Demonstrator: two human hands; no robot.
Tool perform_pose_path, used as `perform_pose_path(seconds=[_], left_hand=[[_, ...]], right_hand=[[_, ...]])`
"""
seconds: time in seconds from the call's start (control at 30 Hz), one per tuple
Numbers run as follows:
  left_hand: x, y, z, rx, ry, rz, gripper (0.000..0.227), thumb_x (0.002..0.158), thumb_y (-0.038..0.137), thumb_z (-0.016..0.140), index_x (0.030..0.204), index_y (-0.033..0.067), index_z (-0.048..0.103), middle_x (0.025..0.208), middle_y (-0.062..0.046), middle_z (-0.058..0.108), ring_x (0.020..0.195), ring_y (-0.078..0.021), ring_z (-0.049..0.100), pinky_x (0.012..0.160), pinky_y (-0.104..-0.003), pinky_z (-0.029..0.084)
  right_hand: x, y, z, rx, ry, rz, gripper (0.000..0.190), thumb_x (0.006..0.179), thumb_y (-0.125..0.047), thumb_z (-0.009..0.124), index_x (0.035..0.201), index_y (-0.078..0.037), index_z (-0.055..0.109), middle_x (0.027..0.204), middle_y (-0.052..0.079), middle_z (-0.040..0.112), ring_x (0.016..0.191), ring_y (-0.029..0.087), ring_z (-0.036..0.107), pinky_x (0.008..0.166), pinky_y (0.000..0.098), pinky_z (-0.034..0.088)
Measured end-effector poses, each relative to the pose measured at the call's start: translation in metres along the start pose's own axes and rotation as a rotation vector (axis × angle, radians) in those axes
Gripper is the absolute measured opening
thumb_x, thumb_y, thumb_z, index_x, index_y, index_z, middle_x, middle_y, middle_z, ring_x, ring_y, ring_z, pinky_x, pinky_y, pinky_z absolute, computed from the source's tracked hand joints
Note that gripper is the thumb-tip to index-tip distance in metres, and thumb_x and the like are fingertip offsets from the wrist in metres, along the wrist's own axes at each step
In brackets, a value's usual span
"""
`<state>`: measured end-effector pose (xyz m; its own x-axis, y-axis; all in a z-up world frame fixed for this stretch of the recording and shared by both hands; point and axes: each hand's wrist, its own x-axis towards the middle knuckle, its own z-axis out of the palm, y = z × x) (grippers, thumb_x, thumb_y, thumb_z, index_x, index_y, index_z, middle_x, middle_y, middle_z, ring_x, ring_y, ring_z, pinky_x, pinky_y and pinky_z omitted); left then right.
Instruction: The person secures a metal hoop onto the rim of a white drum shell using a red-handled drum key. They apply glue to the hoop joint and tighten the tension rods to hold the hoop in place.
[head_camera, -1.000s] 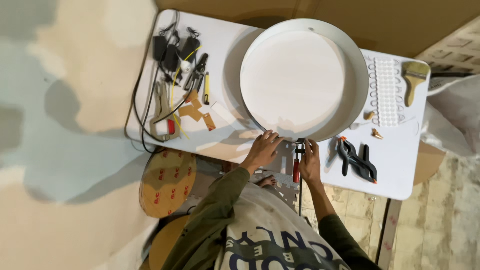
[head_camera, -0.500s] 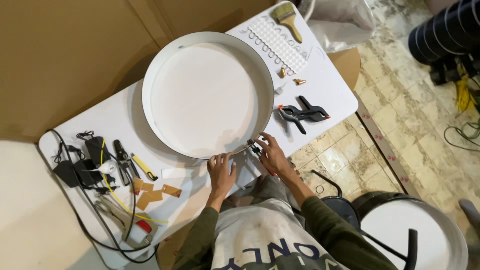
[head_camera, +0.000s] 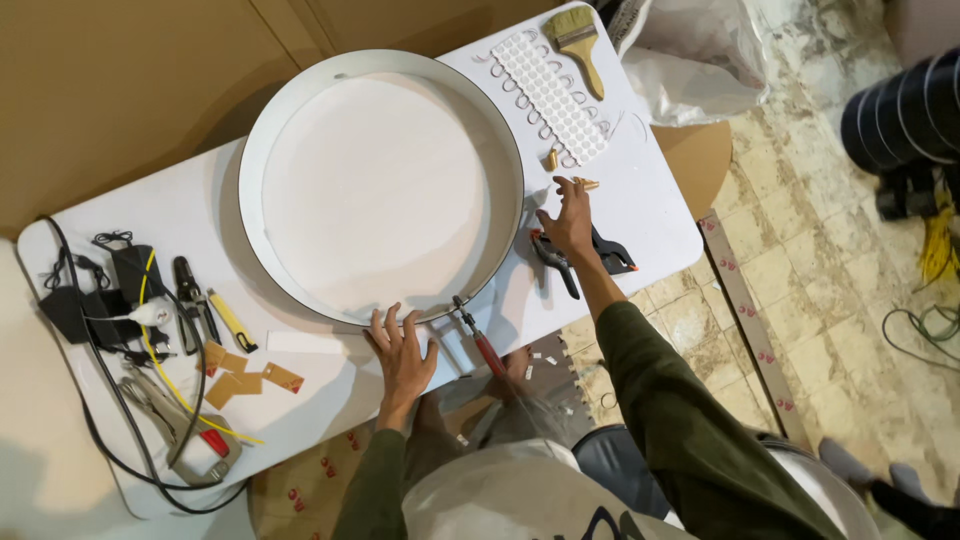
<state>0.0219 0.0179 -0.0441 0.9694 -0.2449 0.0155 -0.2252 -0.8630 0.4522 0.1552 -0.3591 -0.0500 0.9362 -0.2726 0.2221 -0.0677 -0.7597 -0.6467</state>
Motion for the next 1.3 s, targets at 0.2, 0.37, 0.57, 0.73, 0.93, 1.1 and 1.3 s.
perform_pose_path(seconds=[0.2, 0.37, 0.57, 0.73, 0.93, 1.1, 1.3], left_hand=[[-0.004, 0.019, -0.006, -0.118, -0.053, -0.1, 0.062, 0.078, 0.019, 0.069, 0.136, 0.0142, 0.045, 0.151, -0.018, 0.026, 0.149, -0.0553, 0.003, 0.109, -0.08, 0.015], [-0.002, 0.008, 0.002, -0.079, -0.147, -0.17, 0.065, 0.082, 0.03, 0.072, 0.139, 0.0168, 0.043, 0.157, -0.019, 0.021, 0.15, -0.0553, -0.004, 0.108, -0.081, 0.018], [-0.003, 0.019, -0.005, -0.032, -0.197, -0.227, 0.067, 0.086, 0.039, 0.069, 0.141, 0.0193, 0.038, 0.162, -0.017, 0.012, 0.152, -0.0512, -0.011, 0.11, -0.078, 0.02], [0.005, 0.02, -0.011, 0.017, -0.271, -0.24, 0.069, 0.091, 0.05, 0.063, 0.145, 0.0215, 0.031, 0.163, -0.017, 0.005, 0.152, -0.049, -0.016, 0.113, -0.077, 0.019], [0.0, 0.014, -0.008, 0.05, -0.306, -0.244, 0.075, 0.086, 0.049, 0.068, 0.147, 0.0255, 0.031, 0.165, -0.014, 0.006, 0.153, -0.0459, -0.016, 0.113, -0.078, 0.015], [-0.001, 0.014, -0.014, 0.1, -0.323, -0.212, 0.08, 0.087, 0.041, 0.067, 0.155, 0.0239, 0.027, 0.165, -0.017, 0.006, 0.153, -0.0446, -0.019, 0.111, -0.081, 0.003], [-0.002, 0.014, -0.015, 0.155, -0.328, -0.206, 0.086, 0.084, 0.041, 0.068, 0.157, 0.0232, 0.026, 0.166, -0.018, 0.011, 0.154, -0.0425, -0.018, 0.11, -0.082, -0.007]], right_hand=[[0.028, 0.09, 0.07, -0.105, -0.117, -0.137, 0.013, 0.092, -0.022, 0.074, 0.103, -0.015, 0.072, 0.094, 0.011, 0.06, 0.083, 0.041, 0.063, 0.07, 0.0565, 0.054], [0.006, 0.014, 0.012, 0.315, -0.125, -0.165, 0.008, 0.106, -0.007, 0.057, 0.107, -0.007, 0.065, 0.085, 0.013, 0.063, 0.074, 0.034, 0.06, 0.069, 0.0453, 0.05], [-0.046, -0.053, -0.056, 0.464, -0.328, -0.044, 0.01, 0.107, -0.004, 0.052, 0.11, -0.008, 0.06, 0.091, 0.012, 0.07, 0.08, 0.025, 0.061, 0.077, 0.0414, 0.047], [-0.096, -0.066, -0.056, 0.563, -0.395, -0.037, 0.008, 0.105, 0.001, 0.053, 0.11, -0.003, 0.058, 0.09, 0.016, 0.068, 0.089, 0.03, 0.066, 0.09, 0.0462, 0.049], [-0.155, -0.089, -0.054, 0.636, -0.481, 0.13, 0.011, 0.104, -0.002, 0.052, 0.111, -0.006, 0.059, 0.074, 0.008, 0.06, 0.071, 0.019, 0.056, 0.073, 0.0341, 0.05], [-0.18, -0.083, -0.037, 0.778, -0.479, 0.2, 0.016, 0.099, 0.004, 0.049, 0.112, -0.003, 0.056, 0.072, 0.008, 0.056, 0.064, 0.017, 0.049, 0.066, 0.0325, 0.045], [-0.205, -0.091, -0.041, 0.964, -0.467, 0.26, 0.028, 0.084, 0.004, 0.039, 0.109, -0.007, 0.044, 0.069, 0.012, 0.054, 0.059, 0.015, 0.043, 0.052, 0.0261, 0.032]])
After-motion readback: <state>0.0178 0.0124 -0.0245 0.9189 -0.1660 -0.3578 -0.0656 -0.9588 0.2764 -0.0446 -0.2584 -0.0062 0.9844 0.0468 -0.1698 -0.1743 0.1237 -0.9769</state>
